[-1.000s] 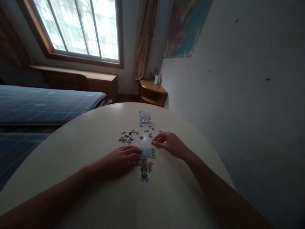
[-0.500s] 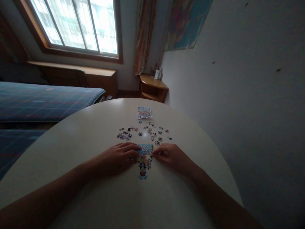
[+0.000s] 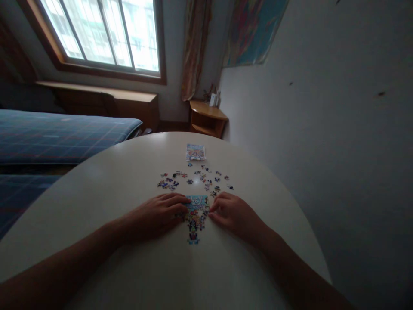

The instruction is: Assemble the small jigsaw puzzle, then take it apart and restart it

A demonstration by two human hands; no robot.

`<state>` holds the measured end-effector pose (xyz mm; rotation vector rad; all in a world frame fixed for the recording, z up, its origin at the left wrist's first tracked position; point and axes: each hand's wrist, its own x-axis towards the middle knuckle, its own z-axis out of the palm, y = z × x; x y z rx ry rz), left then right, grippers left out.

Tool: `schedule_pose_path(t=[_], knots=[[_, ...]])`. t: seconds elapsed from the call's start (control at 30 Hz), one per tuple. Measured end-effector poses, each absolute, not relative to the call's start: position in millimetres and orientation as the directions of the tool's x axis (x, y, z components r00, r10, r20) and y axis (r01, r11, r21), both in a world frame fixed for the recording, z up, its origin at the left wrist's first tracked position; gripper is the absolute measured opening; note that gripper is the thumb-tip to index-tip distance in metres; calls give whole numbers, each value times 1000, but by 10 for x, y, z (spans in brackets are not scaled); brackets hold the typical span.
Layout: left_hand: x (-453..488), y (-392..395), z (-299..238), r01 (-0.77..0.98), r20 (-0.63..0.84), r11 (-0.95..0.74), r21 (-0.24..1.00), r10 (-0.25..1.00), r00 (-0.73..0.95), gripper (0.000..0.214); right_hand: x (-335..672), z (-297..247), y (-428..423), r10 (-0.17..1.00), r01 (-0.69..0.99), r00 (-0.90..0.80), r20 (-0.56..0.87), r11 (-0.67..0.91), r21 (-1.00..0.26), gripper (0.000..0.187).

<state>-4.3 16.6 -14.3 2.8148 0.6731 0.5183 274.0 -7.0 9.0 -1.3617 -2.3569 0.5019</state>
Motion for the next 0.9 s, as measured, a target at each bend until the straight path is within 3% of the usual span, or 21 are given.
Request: schedule_pose_path(t=[0.17, 0.6, 0.77, 0.9], knots=[[-42, 178, -162, 385, 304, -882, 271, 458, 835, 18, 2718, 94, -102, 870, 769, -469, 155, 488, -413, 14], [-48, 175, -150, 388, 281, -874, 292, 466, 839, 19, 2654, 57, -126, 888, 806, -435, 147, 457, -376, 8], [-40, 160, -137, 397, 291, -870, 292, 476, 830, 19, 2693, 39, -127, 847, 749, -491, 204, 530, -398, 23], [-38, 164, -147, 391, 288, -875, 286, 467, 836, 18, 2704, 29, -135, 798, 721, -560, 220, 601, -344, 25]])
